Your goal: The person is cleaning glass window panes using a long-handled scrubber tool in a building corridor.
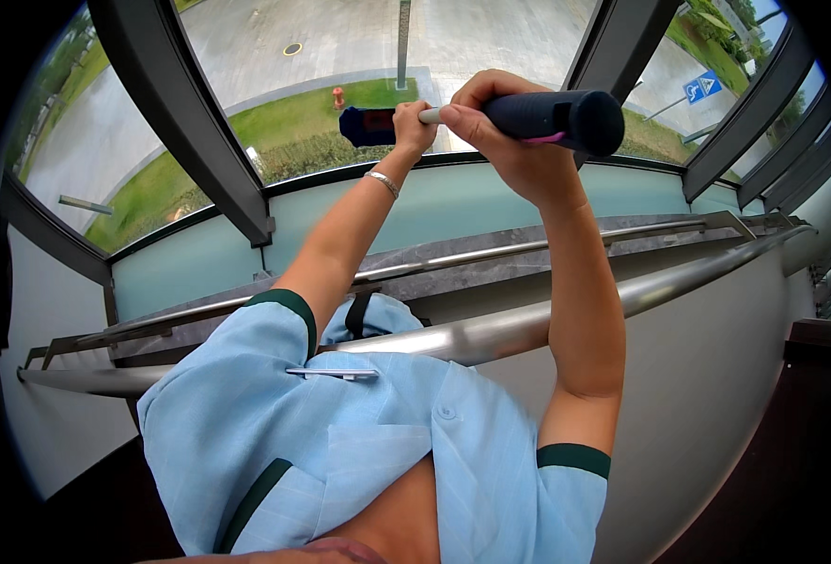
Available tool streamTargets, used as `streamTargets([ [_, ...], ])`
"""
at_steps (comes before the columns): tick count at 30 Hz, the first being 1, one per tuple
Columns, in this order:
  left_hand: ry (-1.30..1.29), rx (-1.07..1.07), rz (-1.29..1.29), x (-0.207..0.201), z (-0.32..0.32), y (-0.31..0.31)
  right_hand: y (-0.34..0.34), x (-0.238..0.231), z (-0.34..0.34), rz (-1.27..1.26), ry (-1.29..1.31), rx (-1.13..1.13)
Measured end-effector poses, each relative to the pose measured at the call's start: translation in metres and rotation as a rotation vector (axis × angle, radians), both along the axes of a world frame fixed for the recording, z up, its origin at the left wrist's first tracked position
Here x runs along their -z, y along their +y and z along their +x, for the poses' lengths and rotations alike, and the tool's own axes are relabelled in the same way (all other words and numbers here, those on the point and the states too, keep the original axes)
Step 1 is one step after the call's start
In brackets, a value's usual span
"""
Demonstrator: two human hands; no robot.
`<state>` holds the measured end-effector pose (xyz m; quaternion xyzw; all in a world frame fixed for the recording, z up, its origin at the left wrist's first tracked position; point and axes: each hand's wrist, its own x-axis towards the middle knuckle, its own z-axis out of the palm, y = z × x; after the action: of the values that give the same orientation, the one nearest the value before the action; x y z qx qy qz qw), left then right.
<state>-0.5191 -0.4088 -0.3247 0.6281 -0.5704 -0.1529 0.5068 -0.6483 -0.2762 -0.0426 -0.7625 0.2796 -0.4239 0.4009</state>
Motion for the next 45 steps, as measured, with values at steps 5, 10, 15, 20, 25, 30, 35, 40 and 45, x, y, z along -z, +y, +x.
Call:
streamTargets([
  [5, 0.231, -0.112, 0.356, 0.08, 0.014, 0.016, -0.015, 0.065, 0.021, 0.234, 0.174, -0.135],
  [10, 0.186, -0.144, 0.508, 0.106, 0.027, 0.033, -0.014, 0.078, 0.032, 0.347, 0.226, -0.061],
  [15, 0.153, -0.205, 0.387, 0.081, 0.011, 0.034, -0.007, 0.063, 0.025, 0.253, 0.143, 0.014],
  [20, 0.2, -0.162, -0.018, 0.013, -0.023, 0.04, 0.019, 0.012, 0.001, 0.043, -0.137, 0.02],
  [25, 0.182, 0.136, -0.478, -0.121, -0.05, 0.064, 0.078, -0.085, -0.03, -0.453, -0.216, -0.008],
  [30, 0.167, 0.302, -0.714, -0.233, -0.065, 0.084, 0.165, -0.128, -0.059, -0.871, -0.033, -0.021],
  [35, 0.043, 0.216, -0.902, -0.31, -0.05, 0.034, 0.175, -0.111, -0.065, -1.053, 0.03, 0.114],
  [40, -0.163, -0.007, -0.906, -0.403, -0.032, -0.043, 0.093, -0.105, -0.061, -1.099, -0.049, 0.23],
  [45, -0.357, -0.105, -0.776, -0.454, -0.011, -0.098, -0.033, -0.129, -0.046, -1.174, -0.026, 0.212],
])
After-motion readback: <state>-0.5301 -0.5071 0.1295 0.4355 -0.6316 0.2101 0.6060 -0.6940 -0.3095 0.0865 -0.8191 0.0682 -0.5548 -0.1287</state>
